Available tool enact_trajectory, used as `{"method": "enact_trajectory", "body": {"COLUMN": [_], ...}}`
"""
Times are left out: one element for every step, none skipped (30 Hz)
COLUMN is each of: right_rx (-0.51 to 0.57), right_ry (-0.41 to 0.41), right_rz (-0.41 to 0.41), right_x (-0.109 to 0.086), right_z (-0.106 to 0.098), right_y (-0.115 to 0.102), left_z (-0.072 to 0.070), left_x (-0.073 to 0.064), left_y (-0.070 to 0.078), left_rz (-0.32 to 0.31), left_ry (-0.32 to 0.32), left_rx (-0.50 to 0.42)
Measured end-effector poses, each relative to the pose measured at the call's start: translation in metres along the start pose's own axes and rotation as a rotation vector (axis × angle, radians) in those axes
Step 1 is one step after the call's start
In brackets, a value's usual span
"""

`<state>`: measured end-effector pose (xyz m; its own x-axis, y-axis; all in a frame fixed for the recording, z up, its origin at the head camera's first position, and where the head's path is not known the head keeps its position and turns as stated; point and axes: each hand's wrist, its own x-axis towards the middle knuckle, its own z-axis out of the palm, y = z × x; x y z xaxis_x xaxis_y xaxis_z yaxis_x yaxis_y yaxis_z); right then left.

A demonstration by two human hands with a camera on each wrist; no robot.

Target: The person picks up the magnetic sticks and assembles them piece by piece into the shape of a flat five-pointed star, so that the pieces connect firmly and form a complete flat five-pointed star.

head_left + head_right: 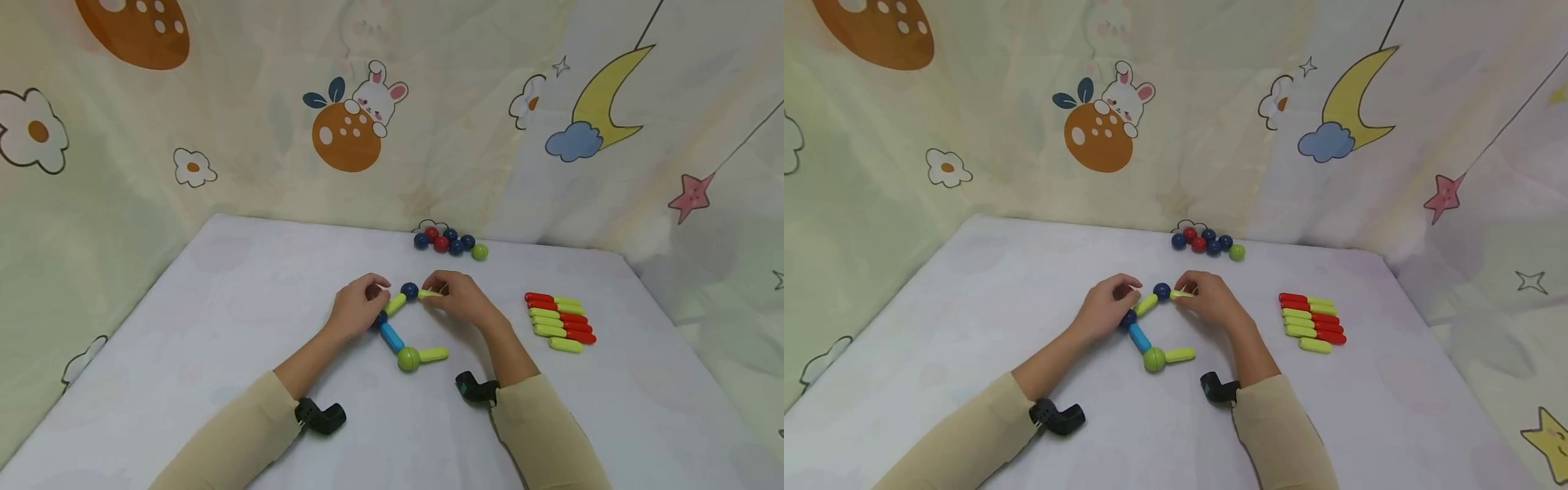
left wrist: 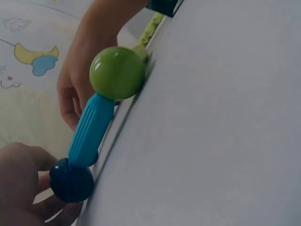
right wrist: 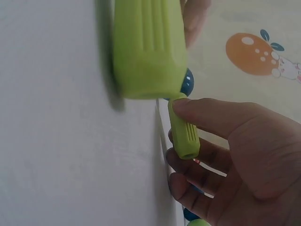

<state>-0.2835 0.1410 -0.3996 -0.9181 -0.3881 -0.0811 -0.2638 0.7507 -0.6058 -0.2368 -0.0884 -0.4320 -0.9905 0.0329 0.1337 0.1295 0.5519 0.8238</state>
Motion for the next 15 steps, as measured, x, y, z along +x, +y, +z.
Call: {"method": "enact_trajectory", "body": {"right_rx": [0.002,0.002,0.002,0.004,0.005,0.008,0.009,0.011,0.015,0.017,0.020,0.024,0.026,0.029,0.030], "right_ry": [0.004,0.005,0.006,0.006,0.005,0.003,0.000,-0.002,0.000,0.001,0.003,0.008,0.008,0.009,0.010], "right_rz": [-0.003,-0.009,-0.015,-0.017,-0.024,-0.029,-0.035,-0.036,-0.035,-0.031,-0.027,-0.020,-0.017,-0.015,-0.016], "right_x": [0.001,0.001,0.002,0.003,0.004,0.005,0.005,0.006,0.006,0.006,0.006,0.006,0.007,0.008,0.008], "right_z": [0.000,0.000,0.000,0.001,0.002,0.003,0.003,0.004,0.004,0.005,0.005,0.004,0.005,0.005,0.005], "right_y": [0.001,0.001,0.001,0.001,0.002,0.001,0.001,0.001,0.000,0.000,-0.001,-0.001,-0.001,-0.002,-0.002], "left_z": [0.000,0.000,0.000,0.000,0.000,0.000,0.000,-0.001,-0.001,-0.001,-0.001,-0.001,-0.001,-0.002,-0.002], "left_x": [0.006,0.011,0.016,0.021,0.025,0.028,0.030,0.033,0.034,0.036,0.037,0.038,0.039,0.039,0.039], "left_y": [0.000,0.000,0.000,0.000,0.000,-0.001,-0.001,0.000,0.000,0.000,0.001,0.001,0.001,0.001,0.001], "left_rz": [0.013,0.027,0.043,0.056,0.068,0.079,0.091,0.104,0.115,0.127,0.139,0.149,0.153,0.155,0.153], "left_ry": [-0.041,-0.085,-0.128,-0.167,-0.202,-0.229,-0.250,-0.263,-0.271,-0.277,-0.279,-0.280,-0.278,-0.274,-0.271], "left_rx": [-0.001,-0.002,0.001,0.005,0.010,0.022,0.036,0.049,0.060,0.070,0.076,0.081,0.079,0.080,0.080]}}
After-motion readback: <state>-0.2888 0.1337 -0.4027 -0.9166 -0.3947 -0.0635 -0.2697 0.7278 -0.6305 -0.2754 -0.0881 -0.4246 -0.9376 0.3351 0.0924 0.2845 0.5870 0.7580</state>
